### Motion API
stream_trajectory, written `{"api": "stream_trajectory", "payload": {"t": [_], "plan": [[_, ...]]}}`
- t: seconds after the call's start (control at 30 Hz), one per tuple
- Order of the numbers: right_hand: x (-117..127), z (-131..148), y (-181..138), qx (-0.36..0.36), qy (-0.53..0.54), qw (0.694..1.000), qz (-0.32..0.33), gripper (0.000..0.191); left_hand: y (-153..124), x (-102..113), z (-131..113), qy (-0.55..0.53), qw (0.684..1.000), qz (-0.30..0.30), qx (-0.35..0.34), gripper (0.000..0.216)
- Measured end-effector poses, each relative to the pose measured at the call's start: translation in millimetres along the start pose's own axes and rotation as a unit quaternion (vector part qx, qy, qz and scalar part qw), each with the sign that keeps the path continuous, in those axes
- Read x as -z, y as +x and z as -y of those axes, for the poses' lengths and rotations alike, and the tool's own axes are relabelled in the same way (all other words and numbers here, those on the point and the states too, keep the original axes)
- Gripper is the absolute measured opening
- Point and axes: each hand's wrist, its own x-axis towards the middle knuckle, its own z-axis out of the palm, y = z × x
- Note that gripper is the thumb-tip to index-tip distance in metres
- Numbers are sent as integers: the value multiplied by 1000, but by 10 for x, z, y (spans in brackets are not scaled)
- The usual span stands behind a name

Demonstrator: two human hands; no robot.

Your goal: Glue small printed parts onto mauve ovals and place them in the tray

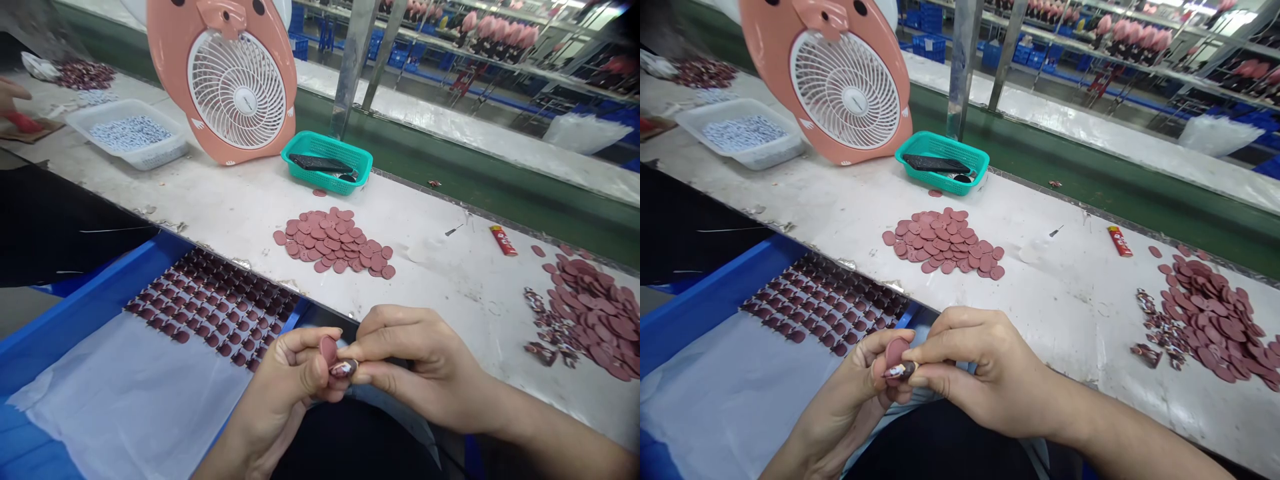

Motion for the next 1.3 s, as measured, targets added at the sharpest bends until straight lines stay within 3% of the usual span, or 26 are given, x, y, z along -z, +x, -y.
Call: {"api": "stream_trajectory", "payload": {"t": [0.27,0.47,0.6,0.67,0.77,0.9,1.03,1.17,1.3], "plan": [[-35,-69,18,-14,20,1000,-1,18,31,86,33,-11,1000,0,-5,31],[-8,-67,82,-33,24,999,11,8,59,159,16,0,1000,16,1,32],[-13,-110,97,1,-12,1000,-9,9,75,213,-43,33,999,31,-1,59],[-61,-149,76,33,-84,995,-45,12,77,215,-51,44,998,-12,-39,65],[-199,-209,26,90,-233,963,-105,15,87,181,-5,63,982,-114,-139,47],[-401,-284,-25,155,-357,913,-122,23,116,126,80,91,962,-151,-209,36],[-550,-372,4,166,-378,904,-112,26,120,148,88,119,949,-189,-221,31],[-679,-359,59,148,-377,909,-100,17,122,273,59,155,939,-232,-202,34],[-699,-219,-4,190,-354,913,-68,14,128,726,-44,222,901,-308,-209,45]]}}
